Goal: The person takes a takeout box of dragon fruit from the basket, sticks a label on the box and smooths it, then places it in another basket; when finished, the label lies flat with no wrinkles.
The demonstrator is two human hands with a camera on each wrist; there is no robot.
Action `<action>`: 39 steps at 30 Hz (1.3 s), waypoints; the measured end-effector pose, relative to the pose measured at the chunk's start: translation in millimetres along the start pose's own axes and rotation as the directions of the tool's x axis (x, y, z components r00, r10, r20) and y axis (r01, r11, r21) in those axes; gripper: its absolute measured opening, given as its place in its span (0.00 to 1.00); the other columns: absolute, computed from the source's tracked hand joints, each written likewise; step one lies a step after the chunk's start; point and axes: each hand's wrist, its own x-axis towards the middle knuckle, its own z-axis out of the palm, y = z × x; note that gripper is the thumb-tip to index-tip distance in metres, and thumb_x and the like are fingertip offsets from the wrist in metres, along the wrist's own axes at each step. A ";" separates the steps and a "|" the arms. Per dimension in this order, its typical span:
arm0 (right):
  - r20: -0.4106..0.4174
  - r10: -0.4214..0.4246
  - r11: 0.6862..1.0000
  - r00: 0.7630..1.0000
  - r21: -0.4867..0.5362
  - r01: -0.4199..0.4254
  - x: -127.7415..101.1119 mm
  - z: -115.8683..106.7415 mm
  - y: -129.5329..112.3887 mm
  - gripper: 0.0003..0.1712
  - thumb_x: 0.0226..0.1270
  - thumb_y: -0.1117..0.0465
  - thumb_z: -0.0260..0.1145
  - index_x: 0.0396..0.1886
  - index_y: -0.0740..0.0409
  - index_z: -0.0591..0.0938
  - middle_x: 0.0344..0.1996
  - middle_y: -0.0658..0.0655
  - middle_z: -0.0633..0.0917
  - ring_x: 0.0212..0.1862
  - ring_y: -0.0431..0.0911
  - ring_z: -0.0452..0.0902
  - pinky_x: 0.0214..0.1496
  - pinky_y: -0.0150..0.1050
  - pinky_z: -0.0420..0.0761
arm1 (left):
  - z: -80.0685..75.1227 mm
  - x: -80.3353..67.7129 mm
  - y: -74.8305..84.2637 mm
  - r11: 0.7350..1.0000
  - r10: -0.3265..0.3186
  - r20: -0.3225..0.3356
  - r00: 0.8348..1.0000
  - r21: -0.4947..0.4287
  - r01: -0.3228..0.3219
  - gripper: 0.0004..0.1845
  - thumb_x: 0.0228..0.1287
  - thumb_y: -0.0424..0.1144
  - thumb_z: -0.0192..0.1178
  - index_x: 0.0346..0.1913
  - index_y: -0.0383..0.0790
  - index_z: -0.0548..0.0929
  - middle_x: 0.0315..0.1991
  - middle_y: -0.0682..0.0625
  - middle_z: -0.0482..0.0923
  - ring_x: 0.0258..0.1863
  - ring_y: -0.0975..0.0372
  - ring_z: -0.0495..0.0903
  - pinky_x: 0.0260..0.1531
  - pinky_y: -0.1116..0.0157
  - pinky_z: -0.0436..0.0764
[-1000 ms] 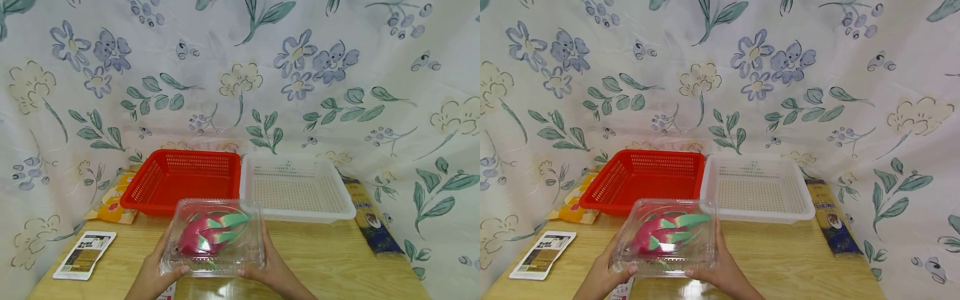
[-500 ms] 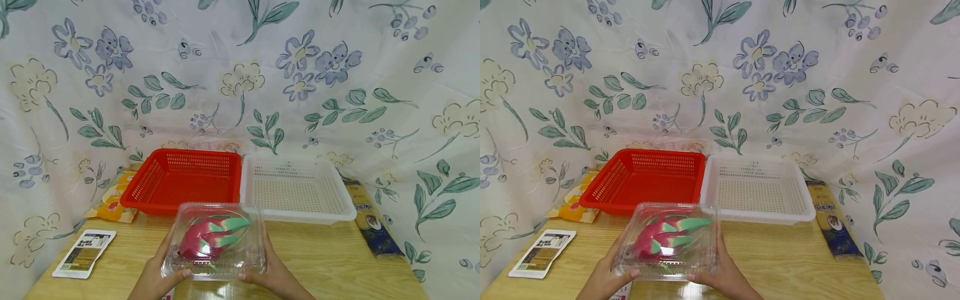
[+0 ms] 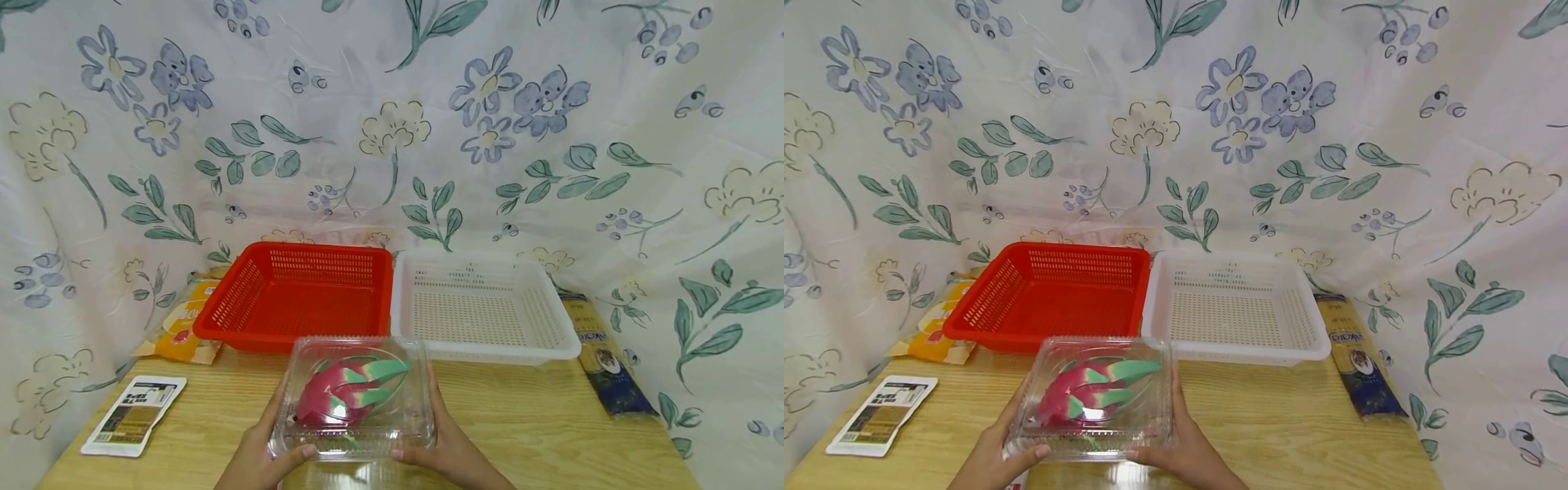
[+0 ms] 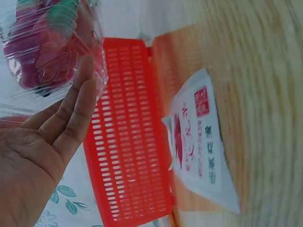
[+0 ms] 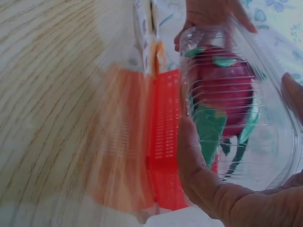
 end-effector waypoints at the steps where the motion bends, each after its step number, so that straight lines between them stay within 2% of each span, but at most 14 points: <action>1: 0.000 -0.002 1.000 1.000 0.000 0.002 0.1 -0.3 0.4 0.73 0.58 0.61 0.76 0.78 0.32 0.26 0.79 0.64 0.42 0.68 0.60 0.66 0.60 0.29 0.73 | 0.4 0.0 0.1 1.000 -0.006 0.001 1.000 -0.002 0.006 0.57 0.55 0.42 0.72 0.80 0.64 0.43 0.67 0.32 0.70 0.55 0.48 0.80 0.49 0.53 0.83; 2: 0.000 -0.002 1.000 1.000 0.002 0.002 0.3 -0.5 0.7 0.73 0.58 0.61 0.76 0.78 0.32 0.26 0.79 0.64 0.42 0.68 0.60 0.66 0.60 0.30 0.73 | 0.8 0.1 0.1 1.000 -0.013 0.002 1.000 0.000 0.013 0.57 0.55 0.42 0.72 0.80 0.65 0.43 0.68 0.33 0.69 0.56 0.48 0.80 0.50 0.54 0.83; 6: 0.002 0.003 1.000 1.000 0.010 -0.003 0.0 -0.4 1.9 0.73 0.58 0.60 0.76 0.77 0.31 0.26 0.79 0.64 0.41 0.68 0.61 0.65 0.60 0.31 0.74 | 1.9 0.2 0.4 1.000 -0.030 0.009 1.000 -0.004 0.030 0.56 0.56 0.43 0.71 0.79 0.66 0.43 0.69 0.33 0.68 0.57 0.47 0.79 0.51 0.49 0.82; 12: -0.011 0.012 1.000 1.000 0.010 -0.012 -3.2 -0.7 0.9 0.74 0.57 0.61 0.76 0.77 0.30 0.26 0.79 0.66 0.37 0.70 0.64 0.62 0.60 0.31 0.74 | 3.2 -0.9 0.5 1.000 -0.006 0.006 1.000 0.031 0.005 0.57 0.55 0.44 0.71 0.80 0.64 0.42 0.67 0.32 0.70 0.56 0.46 0.80 0.51 0.43 0.81; 18: -0.021 0.032 0.998 0.999 -0.045 -0.033 -7.0 -3.0 0.8 0.74 0.57 0.59 0.77 0.77 0.29 0.26 0.78 0.69 0.41 0.68 0.62 0.65 0.59 0.30 0.73 | 4.6 -2.1 2.4 0.998 -0.051 0.029 0.998 -0.025 0.052 0.58 0.53 0.43 0.72 0.79 0.67 0.43 0.68 0.30 0.67 0.56 0.44 0.79 0.50 0.39 0.79; 23: -0.006 0.045 0.998 0.999 -0.038 -0.045 -8.6 -4.5 -0.6 0.74 0.58 0.58 0.76 0.77 0.29 0.25 0.78 0.68 0.38 0.69 0.63 0.65 0.63 0.37 0.74 | 5.4 -2.4 3.3 0.996 -0.071 0.050 0.996 -0.042 0.073 0.61 0.50 0.43 0.75 0.79 0.67 0.42 0.70 0.31 0.65 0.56 0.45 0.78 0.51 0.40 0.79; 27: -0.002 0.052 0.998 0.999 -0.027 -0.052 -9.6 -4.7 -1.3 0.73 0.58 0.58 0.76 0.76 0.25 0.25 0.79 0.66 0.34 0.70 0.64 0.61 0.65 0.46 0.74 | 6.1 -2.4 4.4 0.994 -0.096 0.060 0.994 -0.054 0.100 0.62 0.49 0.43 0.76 0.79 0.68 0.42 0.68 0.33 0.69 0.54 0.52 0.80 0.51 0.50 0.81; 29: 0.001 0.051 0.998 0.999 -0.022 -0.051 -9.8 -4.8 -1.0 0.73 0.58 0.58 0.76 0.76 0.24 0.25 0.79 0.65 0.34 0.70 0.65 0.61 0.65 0.47 0.74 | 6.7 -2.5 4.0 0.992 -0.100 0.064 0.993 -0.068 0.104 0.63 0.48 0.42 0.77 0.79 0.67 0.42 0.67 0.34 0.70 0.52 0.55 0.81 0.50 0.54 0.81; 31: 0.004 0.046 0.999 0.999 -0.022 -0.046 -10.4 -5.1 0.0 0.74 0.58 0.59 0.76 0.76 0.25 0.25 0.79 0.66 0.34 0.70 0.64 0.62 0.64 0.42 0.75 | 6.8 -2.8 3.8 0.991 -0.103 0.072 0.992 -0.080 0.108 0.64 0.47 0.42 0.77 0.79 0.66 0.42 0.67 0.34 0.71 0.52 0.57 0.81 0.50 0.58 0.81; 36: 0.021 0.056 0.998 0.998 0.006 -0.056 -13.6 -6.1 1.6 0.74 0.59 0.59 0.75 0.76 0.25 0.24 0.78 0.71 0.37 0.67 0.62 0.68 0.61 0.40 0.78 | 7.4 -2.0 1.1 0.990 -0.105 0.105 0.989 -0.086 0.114 0.66 0.47 0.42 0.78 0.79 0.65 0.40 0.69 0.36 0.69 0.54 0.57 0.79 0.51 0.61 0.80; 39: 0.028 0.065 0.997 0.997 0.026 -0.066 -14.8 -6.0 2.3 0.73 0.59 0.59 0.75 0.75 0.25 0.23 0.78 0.70 0.38 0.66 0.63 0.69 0.63 0.48 0.77 | 8.0 -1.7 0.3 0.990 -0.113 0.120 0.986 -0.072 0.122 0.67 0.46 0.44 0.78 0.80 0.65 0.39 0.69 0.36 0.69 0.56 0.55 0.78 0.54 0.55 0.81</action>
